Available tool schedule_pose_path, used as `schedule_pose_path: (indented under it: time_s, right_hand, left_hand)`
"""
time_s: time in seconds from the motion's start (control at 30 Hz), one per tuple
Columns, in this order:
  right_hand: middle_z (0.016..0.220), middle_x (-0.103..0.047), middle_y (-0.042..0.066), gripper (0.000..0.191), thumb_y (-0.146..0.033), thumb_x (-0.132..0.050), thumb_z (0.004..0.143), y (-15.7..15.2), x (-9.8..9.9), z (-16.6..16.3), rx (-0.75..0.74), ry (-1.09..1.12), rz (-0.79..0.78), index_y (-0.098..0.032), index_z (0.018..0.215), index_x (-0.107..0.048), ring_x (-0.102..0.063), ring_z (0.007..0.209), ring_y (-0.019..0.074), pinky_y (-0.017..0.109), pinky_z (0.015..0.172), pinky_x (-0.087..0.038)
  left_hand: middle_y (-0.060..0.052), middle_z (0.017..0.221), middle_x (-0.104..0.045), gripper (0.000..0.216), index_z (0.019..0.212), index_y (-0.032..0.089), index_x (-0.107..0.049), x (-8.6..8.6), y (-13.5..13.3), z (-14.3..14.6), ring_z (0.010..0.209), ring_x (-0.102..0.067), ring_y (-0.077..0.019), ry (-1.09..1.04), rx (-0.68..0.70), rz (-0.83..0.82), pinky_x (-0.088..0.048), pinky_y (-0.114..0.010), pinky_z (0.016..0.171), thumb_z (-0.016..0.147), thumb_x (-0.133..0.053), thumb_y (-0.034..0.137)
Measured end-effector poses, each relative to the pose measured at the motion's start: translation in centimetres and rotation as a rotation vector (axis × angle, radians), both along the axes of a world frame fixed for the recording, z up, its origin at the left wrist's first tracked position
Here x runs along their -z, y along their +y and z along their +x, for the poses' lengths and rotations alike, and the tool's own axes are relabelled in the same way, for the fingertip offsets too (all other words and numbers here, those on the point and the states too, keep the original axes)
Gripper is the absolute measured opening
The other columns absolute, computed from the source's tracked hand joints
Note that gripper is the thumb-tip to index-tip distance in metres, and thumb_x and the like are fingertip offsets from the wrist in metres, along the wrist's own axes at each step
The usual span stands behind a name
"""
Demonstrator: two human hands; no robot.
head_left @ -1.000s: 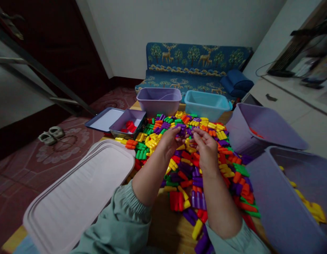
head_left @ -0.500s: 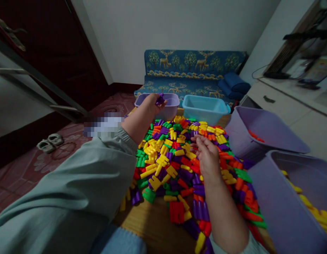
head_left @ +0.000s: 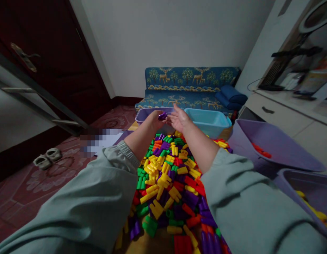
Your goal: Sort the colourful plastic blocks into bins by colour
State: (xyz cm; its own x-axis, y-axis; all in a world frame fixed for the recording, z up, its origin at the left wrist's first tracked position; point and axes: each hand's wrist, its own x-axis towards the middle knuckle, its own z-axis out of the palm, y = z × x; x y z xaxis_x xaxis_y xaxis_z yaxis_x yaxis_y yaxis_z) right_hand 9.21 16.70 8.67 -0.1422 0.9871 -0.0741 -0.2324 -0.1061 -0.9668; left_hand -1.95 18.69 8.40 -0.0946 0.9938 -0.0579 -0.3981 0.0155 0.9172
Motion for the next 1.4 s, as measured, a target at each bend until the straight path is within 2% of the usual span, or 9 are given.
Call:
schedule_pose_path:
  time_s: [0.1,0.23,0.4,0.57,0.67,0.87,1.03,1.2,1.4]
  right_hand:
    - [0.107,-0.063,0.017,0.080,-0.074,-0.038,0.084,0.8,-0.2,-1.1,-0.002,-0.009,-0.026,-0.008,0.128,-0.052,-0.064,0.090,0.0206,0.029,0.067,-0.053]
    - [0.119,-0.062,0.015,0.066,-0.066,-0.041,0.089,-1.0,0.6,-1.1,0.075,0.038,0.010,-0.014,0.127,-0.053,-0.063,0.101,0.0193,0.027,0.070,-0.052]
    - [0.105,-0.070,0.009,0.049,-0.063,-0.053,0.082,-6.3,3.4,1.2,0.175,-0.034,0.122,-0.018,0.098,-0.065,-0.067,0.090,0.0183,0.024,0.064,-0.050]
    - [0.087,-0.073,0.006,0.034,-0.048,-0.070,0.071,-12.5,7.6,6.3,0.202,-0.341,0.275,-0.018,0.086,-0.070,-0.067,0.085,0.0214,0.034,0.077,-0.052]
    - [0.090,-0.074,0.007,0.028,-0.040,-0.069,0.070,-15.4,9.3,9.0,0.229,-0.546,0.276,-0.019,0.089,-0.072,-0.068,0.083,0.0235,0.039,0.078,-0.054]
    - [0.099,-0.074,0.007,0.024,-0.026,-0.069,0.071,-18.0,8.1,11.0,0.023,-1.142,0.253,-0.024,0.095,-0.072,-0.069,0.089,0.0242,0.035,0.079,-0.051]
    - [0.118,-0.069,0.011,0.043,-0.038,-0.069,0.075,-18.4,7.6,10.6,-0.063,-1.393,0.182,-0.023,0.115,-0.068,-0.064,0.107,0.0291,0.039,0.089,-0.048]
    - [0.133,-0.059,0.014,0.067,-0.050,-0.067,0.077,-18.4,9.7,9.1,-0.113,-1.441,0.210,-0.021,0.136,-0.054,-0.054,0.124,0.0319,0.043,0.102,-0.040]
    - [0.118,-0.065,0.013,0.056,-0.036,-0.066,0.079,-18.2,10.6,7.4,-0.071,-1.461,0.273,-0.025,0.134,-0.056,-0.060,0.114,0.0293,0.041,0.098,-0.043]
  left_hand:
    - [-0.004,0.069,-0.054,0.012,0.096,0.012,-0.051,-0.7,-0.1,0.2,0.058,-0.053,-0.0130,-0.026,-0.002,-0.139,-0.049,-0.024,0.060,0.089,-0.042,0.010]
    - [-0.004,0.073,-0.055,0.016,0.100,0.013,-0.054,-0.8,-2.4,1.0,0.059,-0.054,-0.0124,-0.091,-0.080,-0.232,-0.046,-0.022,0.058,0.086,-0.055,0.022]
    - [-0.002,0.080,-0.063,0.033,0.110,0.015,-0.057,2.6,-8.6,3.0,0.068,-0.061,-0.0111,-0.064,-0.048,-0.020,-0.048,-0.023,0.070,0.077,-0.059,0.014]
    - [-0.010,0.110,-0.068,0.026,0.102,0.018,-0.068,8.1,-14.6,2.0,0.108,-0.060,-0.0246,0.583,-0.118,0.192,-0.044,-0.039,0.098,0.076,-0.065,0.019]
    - [-0.010,0.109,-0.070,0.023,0.100,0.021,-0.070,10.0,-16.7,0.9,0.107,-0.061,-0.0269,0.876,-0.138,0.243,-0.045,-0.042,0.097,0.078,-0.061,0.019]
    - [-0.010,0.105,-0.071,0.027,0.105,0.022,-0.070,8.1,-19.0,-0.3,0.095,-0.066,-0.0271,1.422,0.012,0.099,-0.049,-0.035,0.081,0.080,-0.061,0.027]
    - [-0.012,0.109,-0.069,0.047,0.114,0.024,-0.068,6.4,-20.2,-1.4,0.100,-0.064,-0.0322,1.648,0.223,-0.028,-0.048,-0.036,0.079,0.068,-0.074,0.034]
    - [-0.015,0.119,-0.060,0.087,0.139,0.025,-0.050,7.8,-20.4,-0.6,0.104,-0.063,-0.0334,1.707,0.349,0.036,-0.049,-0.037,0.084,0.057,-0.080,0.028]
    - [-0.017,0.124,-0.055,0.074,0.140,0.026,-0.049,9.6,-20.1,1.1,0.098,-0.066,-0.0313,1.599,0.318,0.111,-0.051,-0.037,0.079,0.068,-0.065,0.020]
